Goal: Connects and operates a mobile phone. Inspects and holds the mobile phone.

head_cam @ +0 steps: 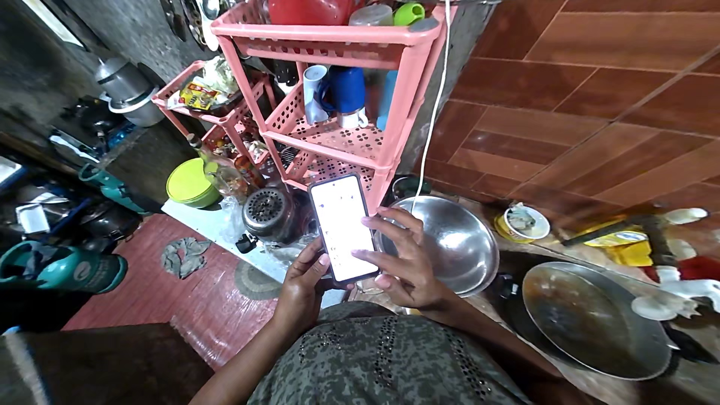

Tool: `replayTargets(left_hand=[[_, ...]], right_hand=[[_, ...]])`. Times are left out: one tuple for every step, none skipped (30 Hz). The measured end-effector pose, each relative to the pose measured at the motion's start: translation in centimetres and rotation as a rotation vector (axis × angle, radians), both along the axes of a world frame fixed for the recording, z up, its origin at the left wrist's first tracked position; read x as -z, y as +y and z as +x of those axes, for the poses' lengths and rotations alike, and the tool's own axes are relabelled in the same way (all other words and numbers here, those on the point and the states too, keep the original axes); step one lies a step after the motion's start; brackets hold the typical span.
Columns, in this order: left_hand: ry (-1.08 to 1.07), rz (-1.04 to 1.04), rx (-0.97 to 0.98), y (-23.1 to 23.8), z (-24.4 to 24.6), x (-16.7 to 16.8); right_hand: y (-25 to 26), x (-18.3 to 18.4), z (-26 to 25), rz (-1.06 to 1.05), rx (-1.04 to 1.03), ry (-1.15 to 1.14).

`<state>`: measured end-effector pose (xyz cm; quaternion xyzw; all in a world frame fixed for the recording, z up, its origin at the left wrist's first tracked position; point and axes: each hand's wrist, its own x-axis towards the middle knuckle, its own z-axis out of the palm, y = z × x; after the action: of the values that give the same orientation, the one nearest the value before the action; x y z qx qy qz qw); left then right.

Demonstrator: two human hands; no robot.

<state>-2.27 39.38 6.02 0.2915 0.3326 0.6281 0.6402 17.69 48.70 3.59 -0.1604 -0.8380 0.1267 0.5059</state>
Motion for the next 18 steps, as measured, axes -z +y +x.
replayTargets(left_hand=[[0.006, -0.001, -0.003, -0.04, 0.00, -0.03], [0.010, -0.003, -0.006, -0.07, 0.00, -0.06], [0.010, -0.005, -0.009, -0.09, 0.01, -0.08], [0.006, -0.004, -0.010, -0.10, 0.01, -0.10], [0.007, -0.004, -0.012, -0.11, 0.02, -0.12], [0.010, -0.004, -0.013, -0.13, 0.02, -0.14], [0.012, -0.002, -0.012, -0.15, 0.01, -0.14], [0.012, 0.003, -0.010, -0.15, 0.01, -0.12], [0.009, 0.007, -0.009, -0.14, 0.00, -0.09], [0.005, 0.008, -0.011, -0.13, 0.02, -0.10], [0.003, 0.007, -0.012, -0.13, 0.02, -0.13], [0.004, 0.007, -0.011, -0.12, 0.01, -0.12], [0.008, 0.012, -0.008, -0.12, -0.02, -0.11], [0.013, 0.015, -0.007, -0.12, -0.05, -0.07], [0.016, 0.019, -0.005, -0.13, -0.05, -0.05], [0.017, 0.021, -0.001, -0.14, -0.05, -0.03], [0.018, 0.023, 0.005, -0.15, -0.04, -0.01], [0.016, 0.025, 0.011, -0.15, -0.04, 0.03]], right_hand=[[-0.02, -0.05, 0.01, 0.003, 0.003, 0.011], [-0.02, -0.07, 0.00, 0.005, 0.004, 0.020], [0.01, -0.06, 0.00, 0.008, 0.006, 0.026], [0.03, -0.03, -0.01, 0.011, 0.010, 0.028], [0.04, -0.02, 0.00, 0.013, 0.015, 0.031], [0.04, -0.01, 0.02, 0.013, 0.018, 0.033], [0.03, -0.02, 0.04, 0.011, 0.021, 0.034], [0.04, -0.03, 0.04, 0.011, 0.025, 0.037], [0.04, -0.05, 0.03, 0.008, 0.027, 0.042], [0.03, -0.08, 0.04, 0.004, 0.028, 0.048], [0.00, -0.13, 0.05, -0.003, 0.033, 0.054], [-0.01, -0.17, 0.04, -0.010, 0.043, 0.058], [0.02, -0.20, -0.03, -0.014, 0.055, 0.066], [0.05, -0.25, -0.10, -0.017, 0.070, 0.066], [0.07, -0.31, -0.15, -0.024, 0.084, 0.057], [0.08, -0.38, -0.20, -0.033, 0.094, 0.045], [0.10, -0.42, -0.24, -0.040, 0.099, 0.036], [0.10, -0.45, -0.23, -0.045, 0.096, 0.028]])
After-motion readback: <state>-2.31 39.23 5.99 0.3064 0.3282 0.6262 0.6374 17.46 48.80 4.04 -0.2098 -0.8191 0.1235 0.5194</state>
